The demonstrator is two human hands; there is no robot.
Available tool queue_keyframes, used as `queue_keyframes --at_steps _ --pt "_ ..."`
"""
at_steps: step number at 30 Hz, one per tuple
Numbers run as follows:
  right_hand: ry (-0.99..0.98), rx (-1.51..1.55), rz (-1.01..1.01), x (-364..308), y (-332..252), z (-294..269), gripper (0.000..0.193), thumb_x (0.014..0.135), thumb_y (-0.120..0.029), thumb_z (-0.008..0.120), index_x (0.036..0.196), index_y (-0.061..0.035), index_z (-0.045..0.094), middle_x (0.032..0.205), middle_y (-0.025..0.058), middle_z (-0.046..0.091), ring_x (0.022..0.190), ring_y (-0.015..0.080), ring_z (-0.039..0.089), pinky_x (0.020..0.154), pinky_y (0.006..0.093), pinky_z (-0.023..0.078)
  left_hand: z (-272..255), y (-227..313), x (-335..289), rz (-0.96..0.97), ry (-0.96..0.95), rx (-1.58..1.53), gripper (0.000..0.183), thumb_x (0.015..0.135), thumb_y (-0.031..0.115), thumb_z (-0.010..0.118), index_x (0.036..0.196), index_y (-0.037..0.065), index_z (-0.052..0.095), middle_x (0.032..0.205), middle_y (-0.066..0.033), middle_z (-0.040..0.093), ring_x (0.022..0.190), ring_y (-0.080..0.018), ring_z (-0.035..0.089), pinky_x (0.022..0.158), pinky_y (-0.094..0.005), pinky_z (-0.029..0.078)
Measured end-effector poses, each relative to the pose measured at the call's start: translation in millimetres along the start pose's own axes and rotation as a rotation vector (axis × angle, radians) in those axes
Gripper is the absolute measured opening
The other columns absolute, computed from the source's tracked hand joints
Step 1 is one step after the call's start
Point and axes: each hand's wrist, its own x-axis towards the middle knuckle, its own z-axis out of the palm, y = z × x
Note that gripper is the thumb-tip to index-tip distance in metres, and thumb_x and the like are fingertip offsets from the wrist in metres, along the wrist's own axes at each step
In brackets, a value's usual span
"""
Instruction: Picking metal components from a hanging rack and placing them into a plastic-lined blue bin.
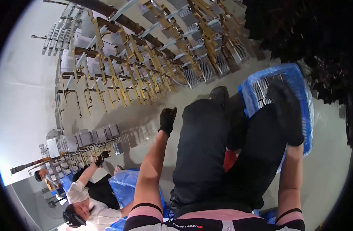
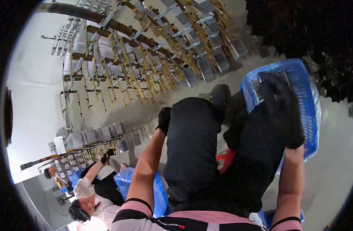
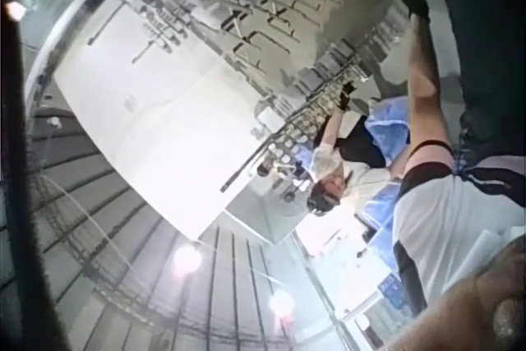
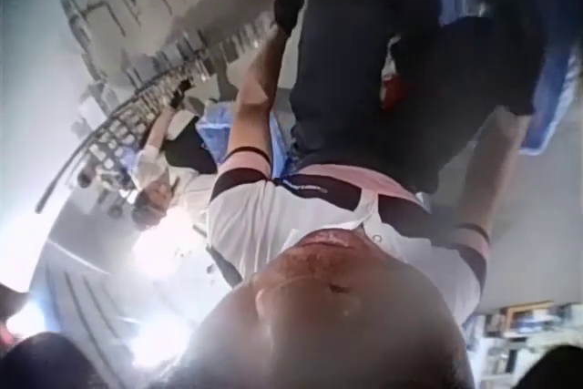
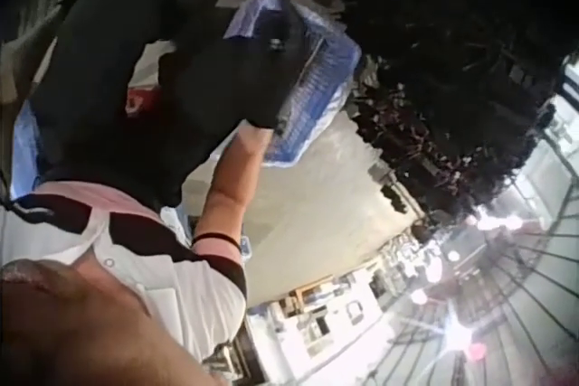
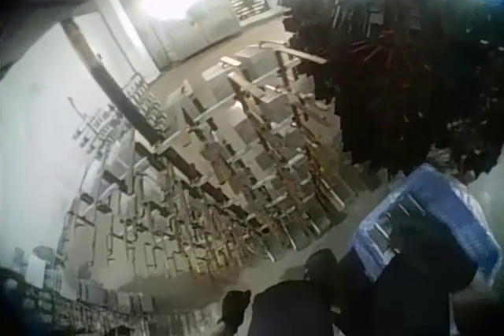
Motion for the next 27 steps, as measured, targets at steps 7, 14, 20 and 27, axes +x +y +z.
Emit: queue_keyframes --at_steps 7,14,20,27 --pt "-0.214 -0.375 -0.163 9.1 -41.8 37.1 0.030 0.090 -0.007 0.064 0.119 -0.0012 0.065 0.113 0.0184 0.066 0.106 0.0335 0.064 0.089 0.0378 0.051 77.8 3.3 98.3 0.085 -0.046 0.269 0.058 0.087 0.051 0.068 0.063 -0.001 0.061 0.057 -0.0157 0.059 0.060 -0.0283 0.062 0.061 -0.0435 0.046" --pt "-0.232 -0.386 -0.203 3.3 -30.9 28.7 0.035 0.082 0.004 0.062 0.117 0.0034 0.062 0.121 0.0221 0.061 0.109 0.0393 0.059 0.092 0.0447 0.048 125.8 -4.7 139.3 0.208 -0.017 0.396 0.062 0.077 0.047 0.077 0.117 0.001 0.063 0.101 -0.0245 0.068 0.094 -0.0432 0.064 0.082 -0.0497 0.050" --pt "-0.164 -0.338 -0.200 6.3 -33.7 28.8 0.037 0.078 0.003 0.063 0.116 0.0016 0.063 0.118 0.0218 0.062 0.106 0.0402 0.061 0.089 0.0454 0.049 139.1 4.0 141.3 0.074 0.113 0.408 0.067 0.075 0.046 0.078 0.125 0.005 0.060 0.113 -0.0223 0.068 0.101 -0.0426 0.064 0.084 -0.0490 0.051" --pt "-0.161 -0.454 -0.285 10.5 -25.4 23.1 0.030 0.087 -0.007 0.064 0.117 -0.0038 0.065 0.113 0.0185 0.066 0.101 0.0370 0.065 0.085 0.0403 0.052 154.1 18.3 135.4 0.019 0.069 0.496 0.070 0.073 0.042 0.083 0.127 0.004 0.059 0.117 -0.0191 0.068 0.101 -0.0410 0.065 0.081 -0.0492 0.051"
